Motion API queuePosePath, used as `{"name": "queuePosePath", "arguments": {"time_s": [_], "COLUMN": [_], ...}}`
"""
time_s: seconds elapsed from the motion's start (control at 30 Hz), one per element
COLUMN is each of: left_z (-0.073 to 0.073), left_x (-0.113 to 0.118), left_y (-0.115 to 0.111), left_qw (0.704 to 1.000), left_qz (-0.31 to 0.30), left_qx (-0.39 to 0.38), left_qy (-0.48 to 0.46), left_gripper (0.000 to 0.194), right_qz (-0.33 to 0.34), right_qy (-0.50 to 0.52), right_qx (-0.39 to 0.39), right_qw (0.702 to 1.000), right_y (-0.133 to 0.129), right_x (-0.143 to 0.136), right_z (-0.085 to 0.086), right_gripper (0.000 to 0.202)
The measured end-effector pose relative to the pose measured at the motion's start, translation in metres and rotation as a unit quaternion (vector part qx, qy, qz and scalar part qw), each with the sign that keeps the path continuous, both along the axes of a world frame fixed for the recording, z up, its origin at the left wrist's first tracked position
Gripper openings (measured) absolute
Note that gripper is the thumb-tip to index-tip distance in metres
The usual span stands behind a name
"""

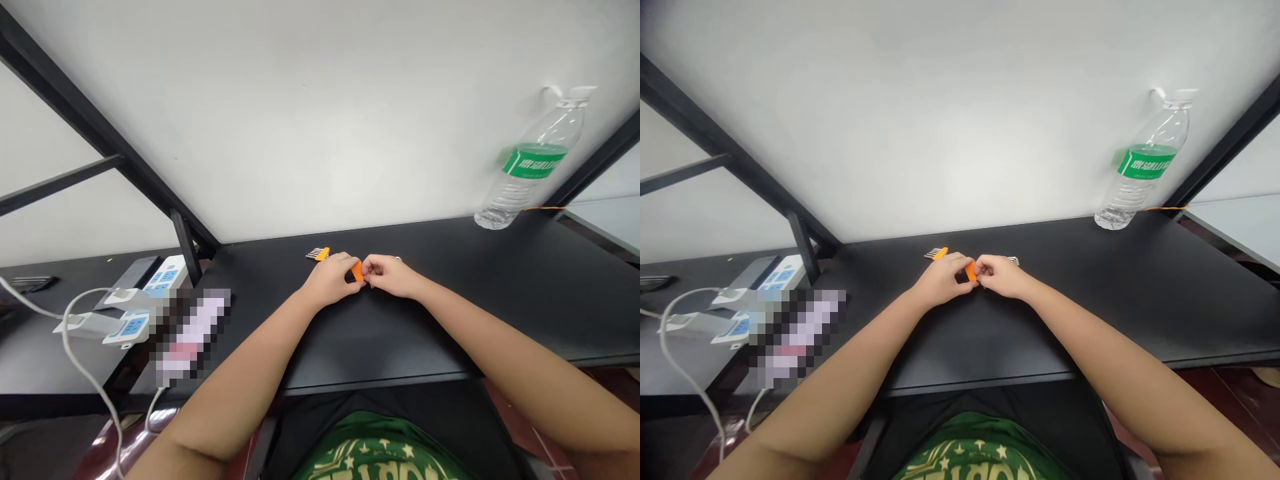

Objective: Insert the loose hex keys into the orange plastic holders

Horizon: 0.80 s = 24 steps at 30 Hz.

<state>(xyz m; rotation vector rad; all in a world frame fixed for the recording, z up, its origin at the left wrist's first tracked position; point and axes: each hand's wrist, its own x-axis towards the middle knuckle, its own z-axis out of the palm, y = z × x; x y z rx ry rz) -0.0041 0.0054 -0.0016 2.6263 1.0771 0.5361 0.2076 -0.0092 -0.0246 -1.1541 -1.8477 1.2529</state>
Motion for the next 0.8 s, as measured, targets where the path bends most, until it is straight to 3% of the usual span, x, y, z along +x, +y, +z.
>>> {"name": "queuePosePath", "arguments": {"time_s": [0.13, 0.37, 0.6, 0.8], "left_z": [-0.002, -0.007, -0.004, -0.004], "left_x": [-0.002, -0.005, -0.003, -0.005], "left_y": [0.002, 0.004, 0.003, 0.003], "left_qw": [1.0, 0.998, 0.999, 0.998], "left_qz": [0.014, 0.043, 0.025, 0.038], "left_qx": [-0.003, -0.011, -0.014, -0.019], "left_qy": [0.013, 0.046, 0.041, 0.05], "left_gripper": [0.024, 0.03, 0.022, 0.023], "right_qz": [-0.035, -0.088, -0.009, -0.048], "right_qy": [-0.044, -0.232, -0.223, -0.257], "right_qx": [0.014, 0.058, 0.141, 0.116], "right_qw": [0.998, 0.967, 0.965, 0.958], "right_y": [0.002, 0.004, 0.001, 0.001], "right_x": [0.004, 0.026, 0.015, 0.023], "right_z": [0.004, 0.019, 0.012, 0.013], "right_gripper": [0.013, 0.012, 0.009, 0.016]}}
